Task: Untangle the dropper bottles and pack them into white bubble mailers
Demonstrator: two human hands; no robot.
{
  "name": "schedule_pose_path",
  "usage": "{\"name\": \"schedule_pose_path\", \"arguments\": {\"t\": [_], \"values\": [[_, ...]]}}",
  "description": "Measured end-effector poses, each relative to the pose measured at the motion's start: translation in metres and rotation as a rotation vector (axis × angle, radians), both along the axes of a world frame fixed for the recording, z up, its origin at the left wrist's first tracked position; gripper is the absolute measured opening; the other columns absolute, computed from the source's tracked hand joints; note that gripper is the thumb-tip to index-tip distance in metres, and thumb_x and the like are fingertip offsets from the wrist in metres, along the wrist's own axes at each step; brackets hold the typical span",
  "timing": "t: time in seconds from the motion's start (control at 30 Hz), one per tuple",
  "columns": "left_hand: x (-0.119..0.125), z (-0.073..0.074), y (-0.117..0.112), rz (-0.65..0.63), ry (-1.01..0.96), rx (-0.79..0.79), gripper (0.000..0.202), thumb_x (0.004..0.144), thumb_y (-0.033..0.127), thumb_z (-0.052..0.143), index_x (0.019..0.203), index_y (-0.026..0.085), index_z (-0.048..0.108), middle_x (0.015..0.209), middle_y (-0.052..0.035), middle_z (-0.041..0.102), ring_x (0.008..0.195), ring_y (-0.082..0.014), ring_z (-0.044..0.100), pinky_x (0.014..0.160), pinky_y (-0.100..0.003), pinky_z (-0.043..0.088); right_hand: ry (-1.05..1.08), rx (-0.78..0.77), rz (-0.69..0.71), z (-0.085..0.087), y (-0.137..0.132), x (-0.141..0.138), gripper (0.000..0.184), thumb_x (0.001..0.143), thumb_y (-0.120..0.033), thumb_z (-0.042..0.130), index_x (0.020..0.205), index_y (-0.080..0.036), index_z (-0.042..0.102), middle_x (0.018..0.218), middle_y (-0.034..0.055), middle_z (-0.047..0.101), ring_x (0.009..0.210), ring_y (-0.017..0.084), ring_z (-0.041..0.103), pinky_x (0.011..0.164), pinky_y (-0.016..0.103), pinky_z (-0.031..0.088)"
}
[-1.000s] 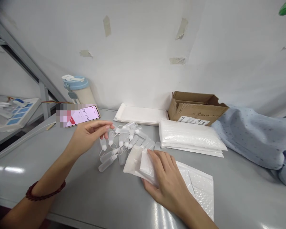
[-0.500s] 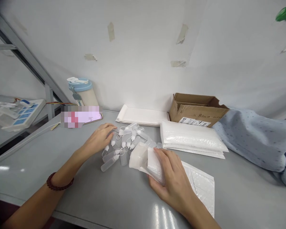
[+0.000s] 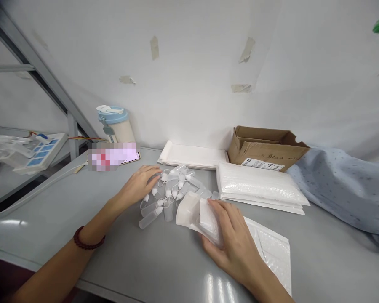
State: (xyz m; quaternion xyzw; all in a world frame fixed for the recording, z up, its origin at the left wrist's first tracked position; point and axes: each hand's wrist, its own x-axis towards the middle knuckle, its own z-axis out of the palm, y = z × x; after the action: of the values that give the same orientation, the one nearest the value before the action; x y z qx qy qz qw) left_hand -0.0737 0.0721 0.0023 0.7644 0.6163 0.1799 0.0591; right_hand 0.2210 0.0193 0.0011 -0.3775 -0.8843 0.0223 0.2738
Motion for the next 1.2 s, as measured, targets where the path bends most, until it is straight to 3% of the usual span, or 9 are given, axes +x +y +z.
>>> {"name": "schedule_pose_path", "arguments": {"t": [0.33, 0.57, 0.9, 1.03, 1.2], "values": [[-0.004, 0.000, 0.002, 0.072, 0.052, -0.037, 0.026, 0.085, 0.022, 0.053, 0.108, 0.015, 0.064, 0.106, -0.0096, 0.066, 0.104, -0.0266, 0.050, 0.089, -0.040, 0.041, 0.017, -0.027, 0.005, -0.007, 0.001, -0.002, 0.053, 0.085, -0.030, 0.051, 0.133, -0.019, 0.031, 0.119, 0.0140, 0.048, 0.107, 0.028, 0.049, 0.083, 0.042, 0.049], [-0.006, 0.007, 0.000, 0.048, 0.042, -0.073, 0.030, 0.081, 0.015, 0.056, 0.111, 0.017, 0.063, 0.106, -0.0073, 0.067, 0.104, -0.0256, 0.050, 0.089, -0.038, 0.040, 0.006, -0.061, 0.000, -0.012, 0.002, -0.001, 0.054, 0.085, -0.031, 0.052, 0.133, -0.019, 0.031, 0.121, 0.0146, 0.047, 0.110, 0.028, 0.048, 0.086, 0.043, 0.048], [-0.033, 0.022, -0.007, 0.112, -0.085, -0.109, 0.036, 0.080, 0.019, 0.055, 0.115, 0.024, 0.060, 0.097, -0.0040, 0.064, 0.100, -0.0238, 0.053, 0.083, -0.035, 0.043, 0.010, -0.078, -0.014, -0.012, 0.003, -0.001, 0.057, 0.084, -0.032, 0.053, 0.135, -0.019, 0.029, 0.124, 0.0147, 0.047, 0.113, 0.029, 0.047, 0.089, 0.044, 0.047], [-0.033, 0.031, -0.010, 0.078, -0.255, -0.143, 0.039, 0.079, 0.030, 0.059, 0.118, 0.027, 0.059, 0.097, -0.0015, 0.062, 0.091, -0.0206, 0.055, 0.080, -0.033, 0.043, 0.026, -0.091, -0.003, -0.011, 0.002, -0.001, 0.057, 0.084, -0.030, 0.053, 0.135, -0.019, 0.029, 0.123, 0.0147, 0.046, 0.112, 0.028, 0.047, 0.089, 0.043, 0.047], [-0.019, 0.043, -0.014, -0.010, -0.639, -0.230, 0.054, 0.079, 0.038, 0.061, 0.130, 0.027, 0.048, 0.097, -0.0030, 0.060, 0.090, -0.0193, 0.055, 0.078, -0.032, 0.044, 0.039, -0.101, 0.018, -0.006, 0.001, -0.003, 0.057, 0.084, -0.028, 0.053, 0.134, -0.018, 0.029, 0.120, 0.0151, 0.047, 0.110, 0.028, 0.047, 0.086, 0.043, 0.047]]}}
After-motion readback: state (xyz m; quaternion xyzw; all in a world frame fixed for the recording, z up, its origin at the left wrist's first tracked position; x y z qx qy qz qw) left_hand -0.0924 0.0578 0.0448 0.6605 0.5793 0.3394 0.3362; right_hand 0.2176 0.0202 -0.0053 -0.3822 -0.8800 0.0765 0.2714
